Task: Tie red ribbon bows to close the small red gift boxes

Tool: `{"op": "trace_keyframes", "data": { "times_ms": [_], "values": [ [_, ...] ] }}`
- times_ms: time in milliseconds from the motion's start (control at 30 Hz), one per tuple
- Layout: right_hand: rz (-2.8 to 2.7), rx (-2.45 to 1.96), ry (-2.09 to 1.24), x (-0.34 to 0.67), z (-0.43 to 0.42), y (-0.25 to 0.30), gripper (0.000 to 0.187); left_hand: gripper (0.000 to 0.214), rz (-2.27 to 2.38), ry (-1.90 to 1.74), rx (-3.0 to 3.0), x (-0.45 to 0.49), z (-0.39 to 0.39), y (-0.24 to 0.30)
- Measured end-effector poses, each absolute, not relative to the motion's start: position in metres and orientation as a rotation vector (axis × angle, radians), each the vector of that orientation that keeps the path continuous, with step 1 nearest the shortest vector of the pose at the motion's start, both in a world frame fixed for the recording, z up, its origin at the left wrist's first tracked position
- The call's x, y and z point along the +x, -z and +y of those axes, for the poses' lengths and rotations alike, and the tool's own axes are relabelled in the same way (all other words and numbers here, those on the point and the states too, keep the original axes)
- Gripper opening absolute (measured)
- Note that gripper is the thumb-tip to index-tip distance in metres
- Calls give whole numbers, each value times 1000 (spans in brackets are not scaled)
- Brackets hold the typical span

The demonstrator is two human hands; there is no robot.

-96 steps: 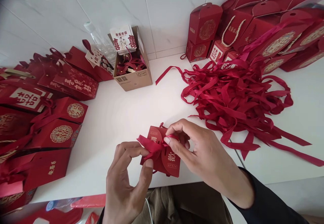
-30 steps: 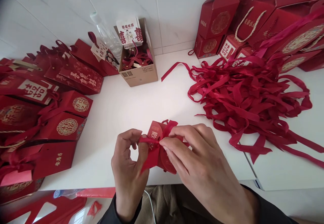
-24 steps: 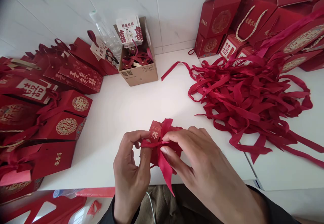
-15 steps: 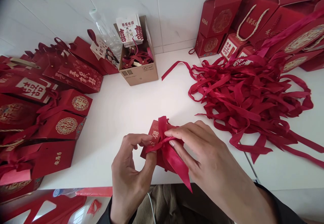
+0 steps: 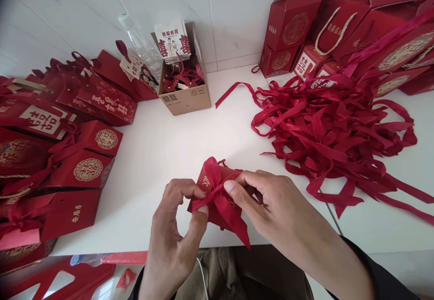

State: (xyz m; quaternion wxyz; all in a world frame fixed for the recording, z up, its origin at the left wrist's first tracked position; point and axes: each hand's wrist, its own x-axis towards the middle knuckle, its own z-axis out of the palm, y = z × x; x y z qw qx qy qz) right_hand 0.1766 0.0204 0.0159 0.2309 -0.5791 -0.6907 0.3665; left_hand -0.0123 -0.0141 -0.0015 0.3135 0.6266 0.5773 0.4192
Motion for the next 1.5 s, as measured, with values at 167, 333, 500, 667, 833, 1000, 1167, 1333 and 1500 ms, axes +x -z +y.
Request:
{"op": "trace_keyframes", "data": {
  "times_ms": [167, 333, 500, 667, 833, 1000, 1167, 1333, 1500],
  "values": [
    [-1889, -1525, -977, 177, 23, -12, 27, 11, 1559, -1061, 1674, -13, -12, 3],
    [-1930, -1441, -864, 180, 23, -9, 11, 11, 1622, -1078, 1665, -13, -10, 9],
    [-1961, -1410, -967, 182, 24, -15, 16, 10, 1691, -1154, 1637, -13, -12, 14],
    [-1874, -1508, -1159, 182, 28, -20, 40, 13, 1645, -1261, 1684, -12, -11, 20],
    [-1851, -1494, -1375, 181, 29, -19, 22, 13, 1631, -1302, 1643, -10, -11, 22],
    [-2043, -1370, -775, 179, 34, -14, 13, 9, 1637, -1281, 1643, -11, -11, 21],
    [-2024, -1294, -458, 179, 36, -8, 14, 13, 1586, -1145, 1743, -14, -11, 17],
    [-1954, -1235, -389, 182, 33, -4, 17, 14, 1572, -1052, 1781, -12, -11, 12],
    [-1896, -1366, -739, 188, 29, -12, 6, 14, 1564, -1112, 1749, -9, -11, 10]
  ]
}}
